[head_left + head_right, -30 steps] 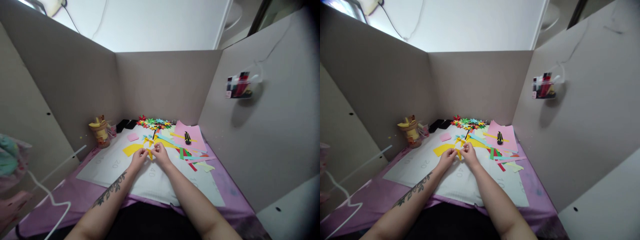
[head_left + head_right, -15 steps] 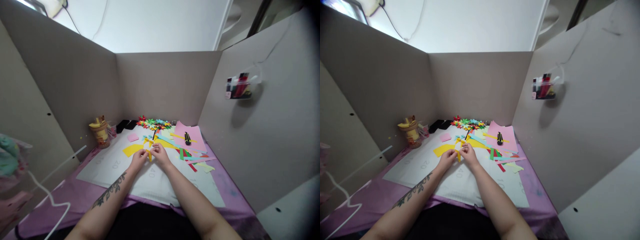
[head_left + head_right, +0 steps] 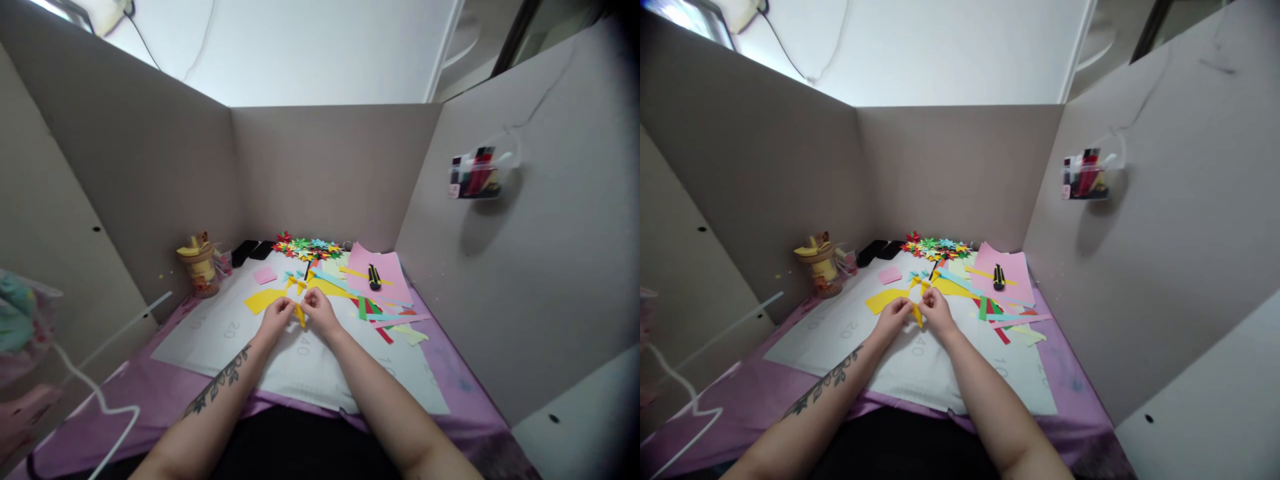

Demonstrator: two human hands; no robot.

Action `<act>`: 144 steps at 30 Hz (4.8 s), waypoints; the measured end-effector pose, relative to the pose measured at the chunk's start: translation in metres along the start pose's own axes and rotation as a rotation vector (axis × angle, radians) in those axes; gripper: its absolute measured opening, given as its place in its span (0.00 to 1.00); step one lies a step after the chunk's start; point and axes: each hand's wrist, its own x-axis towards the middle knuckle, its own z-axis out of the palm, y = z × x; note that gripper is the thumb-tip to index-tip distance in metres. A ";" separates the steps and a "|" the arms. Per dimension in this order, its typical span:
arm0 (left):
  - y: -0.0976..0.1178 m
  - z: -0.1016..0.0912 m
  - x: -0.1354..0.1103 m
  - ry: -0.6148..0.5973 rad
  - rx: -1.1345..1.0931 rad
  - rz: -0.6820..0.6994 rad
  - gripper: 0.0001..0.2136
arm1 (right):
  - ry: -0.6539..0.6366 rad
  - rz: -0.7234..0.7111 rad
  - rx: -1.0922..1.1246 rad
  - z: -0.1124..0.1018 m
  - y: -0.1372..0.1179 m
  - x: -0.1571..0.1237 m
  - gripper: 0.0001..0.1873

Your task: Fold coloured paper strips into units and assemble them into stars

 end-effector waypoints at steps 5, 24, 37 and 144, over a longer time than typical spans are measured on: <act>-0.002 0.000 -0.001 -0.066 0.016 -0.002 0.07 | 0.033 0.011 -0.014 -0.004 0.000 0.000 0.11; -0.009 -0.006 0.006 0.135 -0.070 -0.067 0.12 | -0.095 0.048 -0.099 0.003 0.000 -0.005 0.11; 0.000 -0.006 0.002 0.113 0.018 -0.034 0.12 | -0.003 -0.064 -0.181 0.002 0.006 -0.004 0.18; -0.004 0.000 0.001 0.010 -0.127 -0.114 0.12 | -0.125 0.256 -0.017 -0.006 0.009 0.002 0.13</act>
